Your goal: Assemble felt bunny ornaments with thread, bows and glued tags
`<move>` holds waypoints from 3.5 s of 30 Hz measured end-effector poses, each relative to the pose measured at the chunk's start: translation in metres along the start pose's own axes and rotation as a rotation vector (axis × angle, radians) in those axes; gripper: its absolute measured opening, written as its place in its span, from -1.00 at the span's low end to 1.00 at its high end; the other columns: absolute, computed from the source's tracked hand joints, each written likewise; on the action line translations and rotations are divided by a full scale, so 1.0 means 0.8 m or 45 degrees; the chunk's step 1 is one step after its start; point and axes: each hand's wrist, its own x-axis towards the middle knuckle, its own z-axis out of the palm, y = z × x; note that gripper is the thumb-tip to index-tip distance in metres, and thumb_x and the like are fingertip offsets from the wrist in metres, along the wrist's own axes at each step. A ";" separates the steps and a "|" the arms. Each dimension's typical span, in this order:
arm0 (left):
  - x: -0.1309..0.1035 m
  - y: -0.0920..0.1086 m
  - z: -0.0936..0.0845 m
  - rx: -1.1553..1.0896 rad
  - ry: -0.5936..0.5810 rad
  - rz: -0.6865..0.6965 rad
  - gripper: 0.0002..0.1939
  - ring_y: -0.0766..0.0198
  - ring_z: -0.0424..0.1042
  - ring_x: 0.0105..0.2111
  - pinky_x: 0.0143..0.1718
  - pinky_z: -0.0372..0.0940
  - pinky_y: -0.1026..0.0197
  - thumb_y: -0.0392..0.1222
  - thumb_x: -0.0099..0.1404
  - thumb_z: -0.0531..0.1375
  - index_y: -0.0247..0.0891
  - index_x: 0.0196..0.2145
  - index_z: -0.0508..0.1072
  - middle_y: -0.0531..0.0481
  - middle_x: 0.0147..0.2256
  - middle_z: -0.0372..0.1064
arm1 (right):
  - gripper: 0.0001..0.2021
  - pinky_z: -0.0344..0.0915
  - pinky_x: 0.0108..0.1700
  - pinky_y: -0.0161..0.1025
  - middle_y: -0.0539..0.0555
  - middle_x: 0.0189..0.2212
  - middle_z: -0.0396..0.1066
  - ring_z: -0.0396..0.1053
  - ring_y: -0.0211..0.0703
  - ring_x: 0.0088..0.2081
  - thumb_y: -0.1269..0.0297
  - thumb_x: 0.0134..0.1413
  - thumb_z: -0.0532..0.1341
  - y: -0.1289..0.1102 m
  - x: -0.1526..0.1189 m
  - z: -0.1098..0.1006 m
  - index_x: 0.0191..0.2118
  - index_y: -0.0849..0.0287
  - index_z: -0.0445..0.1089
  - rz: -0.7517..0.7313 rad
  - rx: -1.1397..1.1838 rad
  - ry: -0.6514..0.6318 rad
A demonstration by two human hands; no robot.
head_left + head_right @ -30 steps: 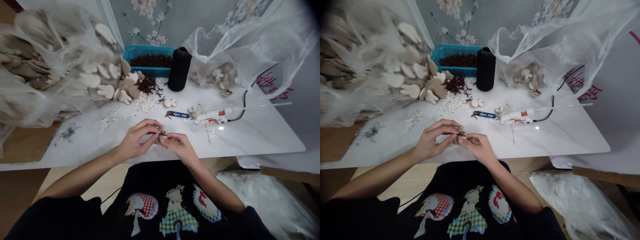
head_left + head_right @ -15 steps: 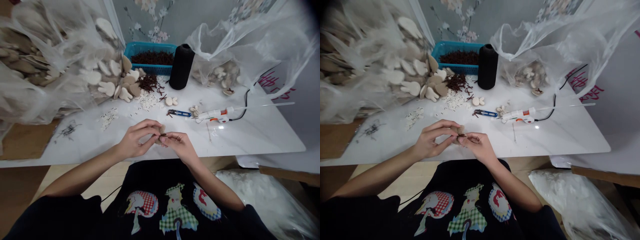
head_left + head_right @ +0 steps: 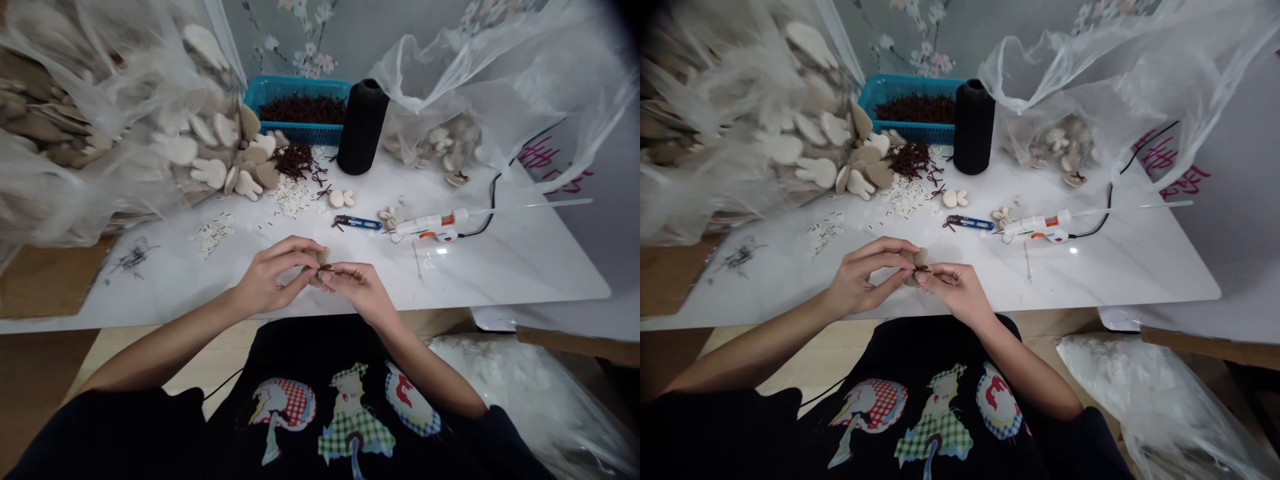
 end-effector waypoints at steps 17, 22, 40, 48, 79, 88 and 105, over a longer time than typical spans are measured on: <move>-0.001 0.004 0.007 -0.167 0.023 -0.254 -0.87 0.22 0.49 -0.19 -0.29 0.47 0.25 -0.14 0.28 0.26 -0.23 -0.27 0.52 -0.14 -0.12 0.46 | -0.66 0.34 -0.22 -0.21 -0.02 -0.50 0.48 0.39 -0.22 -0.40 -0.09 -0.10 0.37 -0.001 -0.003 -0.002 -0.40 0.12 0.55 -0.002 -0.016 0.033; 0.003 0.009 0.002 -0.471 0.038 -0.650 -0.67 0.21 0.50 -0.19 -0.28 0.44 0.25 -0.05 0.26 0.28 -0.22 -0.08 0.39 -0.15 -0.04 0.42 | -0.67 0.34 -0.25 -0.22 -0.02 -0.51 0.47 0.39 -0.22 -0.41 -0.06 -0.10 0.38 0.002 -0.003 -0.002 -0.38 0.14 0.55 0.010 0.003 0.038; 0.011 0.007 0.008 -0.631 -0.114 -0.933 -0.51 0.36 0.42 -0.46 -0.37 0.31 0.31 -0.10 0.14 0.35 -0.23 -0.04 0.27 0.10 -0.44 0.42 | -0.67 0.32 -0.23 -0.24 -0.03 -0.51 0.47 0.37 -0.25 -0.43 -0.04 -0.08 0.39 0.006 -0.006 -0.002 -0.39 0.15 0.54 -0.014 0.016 0.048; 0.010 0.004 0.008 -0.638 -0.125 -0.982 -0.47 0.33 0.44 -0.42 -0.35 0.30 0.30 -0.03 0.16 0.34 -0.22 0.00 0.26 0.07 -0.38 0.45 | -0.65 0.32 -0.25 -0.25 -0.02 -0.51 0.48 0.38 -0.25 -0.42 -0.07 -0.07 0.37 0.008 -0.006 -0.005 -0.41 0.15 0.53 0.002 -0.022 0.054; 0.184 -0.101 0.112 -0.771 -0.305 -1.025 -0.63 0.10 0.52 -0.07 0.02 0.36 -0.05 -0.33 0.25 0.23 -0.30 -0.01 0.25 -0.30 -0.02 0.46 | -0.67 0.33 -0.26 -0.14 0.08 -0.53 0.46 0.40 -0.04 -0.39 -0.11 -0.09 0.33 0.029 -0.066 -0.110 -0.54 0.06 0.49 0.073 -0.019 0.663; 0.178 -0.108 0.080 -0.209 -0.374 -0.434 -0.51 0.02 0.08 0.31 0.35 -0.03 -0.04 -0.23 0.27 0.20 -0.26 0.15 0.27 -0.25 0.30 0.08 | -0.54 0.17 -0.46 -0.07 0.03 -0.66 0.13 0.18 -0.02 -0.57 -0.10 0.09 0.14 0.019 -0.062 -0.071 -0.70 0.02 0.15 -0.046 -0.505 0.602; 0.067 -0.150 -0.142 1.291 -0.359 -0.649 -0.45 -0.14 0.27 0.11 0.16 0.19 -0.10 -0.41 0.20 0.06 -0.45 0.17 0.28 -0.39 0.09 0.27 | -0.63 0.30 -0.49 -0.02 0.04 -0.69 0.27 0.30 0.03 -0.61 -0.04 0.02 0.18 0.004 -0.033 -0.089 -0.69 -0.05 0.26 -0.215 -0.779 0.787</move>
